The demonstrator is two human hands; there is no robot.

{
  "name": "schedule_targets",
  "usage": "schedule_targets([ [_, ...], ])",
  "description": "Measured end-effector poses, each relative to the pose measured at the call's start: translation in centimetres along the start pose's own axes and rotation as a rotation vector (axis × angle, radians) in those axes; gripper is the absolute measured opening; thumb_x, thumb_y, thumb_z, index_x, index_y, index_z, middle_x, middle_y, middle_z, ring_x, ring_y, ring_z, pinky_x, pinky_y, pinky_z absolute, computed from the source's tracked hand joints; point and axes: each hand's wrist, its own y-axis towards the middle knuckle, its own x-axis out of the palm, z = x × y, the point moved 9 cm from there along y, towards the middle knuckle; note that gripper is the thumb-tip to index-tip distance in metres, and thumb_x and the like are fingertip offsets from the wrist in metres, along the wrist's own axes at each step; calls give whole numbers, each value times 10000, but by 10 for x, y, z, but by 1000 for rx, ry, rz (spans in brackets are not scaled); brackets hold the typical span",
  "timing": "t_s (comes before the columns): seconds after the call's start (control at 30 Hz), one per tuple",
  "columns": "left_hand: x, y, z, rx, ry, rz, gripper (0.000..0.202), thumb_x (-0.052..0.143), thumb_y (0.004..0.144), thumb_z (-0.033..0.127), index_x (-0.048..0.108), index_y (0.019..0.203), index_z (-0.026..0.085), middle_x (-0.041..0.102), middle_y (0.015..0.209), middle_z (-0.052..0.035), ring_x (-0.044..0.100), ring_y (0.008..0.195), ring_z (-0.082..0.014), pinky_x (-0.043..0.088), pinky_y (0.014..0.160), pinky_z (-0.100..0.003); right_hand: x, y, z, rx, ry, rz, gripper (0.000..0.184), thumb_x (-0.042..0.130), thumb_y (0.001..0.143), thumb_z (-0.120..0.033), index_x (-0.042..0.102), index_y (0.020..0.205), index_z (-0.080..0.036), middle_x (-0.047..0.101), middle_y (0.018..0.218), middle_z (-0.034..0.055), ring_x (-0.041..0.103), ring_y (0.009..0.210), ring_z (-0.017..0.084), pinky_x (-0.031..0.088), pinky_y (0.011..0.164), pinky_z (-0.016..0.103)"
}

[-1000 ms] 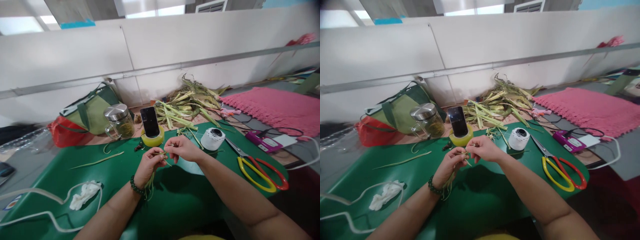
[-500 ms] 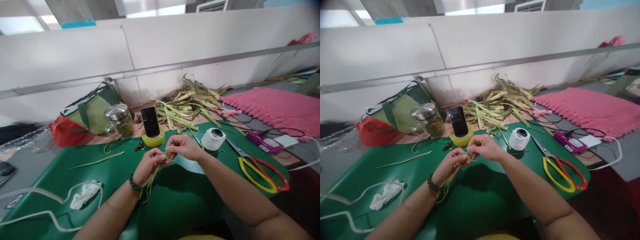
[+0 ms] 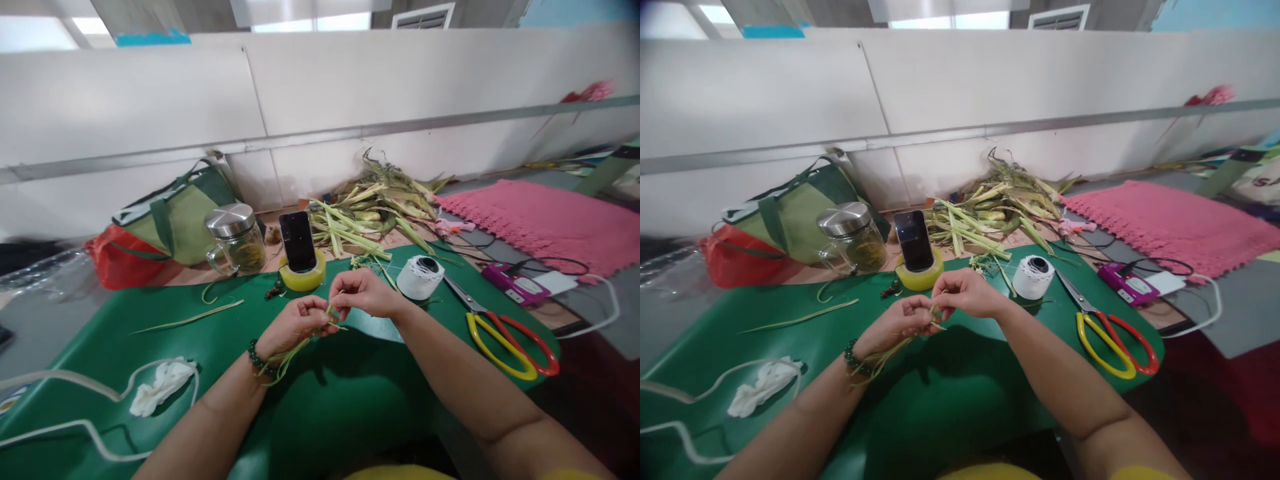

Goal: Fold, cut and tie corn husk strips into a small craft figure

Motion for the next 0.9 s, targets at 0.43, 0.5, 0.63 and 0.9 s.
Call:
schedule_targets([
  [0.43, -13, 2, 3, 76, -24, 63, 296, 848, 492, 330, 706, 639, 116, 662, 634, -49, 601, 589, -114, 423, 532, -195, -64, -26, -28, 18, -659, 352, 256, 548, 821, -375, 627, 969, -182, 610, 659, -4, 573, 535, 122, 443, 531, 238],
  [0.5, -19, 2, 6, 95, -67, 111, 298, 856, 480, 312, 712, 654, 118, 649, 614, -38, 589, 574, -107, 432, 543, -204, -83, -37, -24, 159, -951, 393, 194, 528, 834, -321, 653, 817, -173, 616, 647, 17, 573, 574, 141, 404, 553, 247],
  [0.63, -23, 0, 11, 119, -83, 148, 314, 867, 449, 292, 710, 653, 112, 675, 685, -51, 603, 576, -112, 438, 553, -219, -93, -43, 12, 437, -1284, 339, 172, 523, 836, -262, 656, 774, -173, 672, 782, 72, 610, 748, 198, 357, 587, 255],
  [0.9, -24, -1, 21, 190, -80, 157, 341, 868, 438, 288, 635, 623, 123, 626, 562, 0, 614, 550, -120, 425, 542, -216, -87, -27, 35, 391, -1238, 348, 149, 473, 834, -196, 586, 743, -159, 635, 777, 55, 584, 703, 145, 366, 577, 221],
])
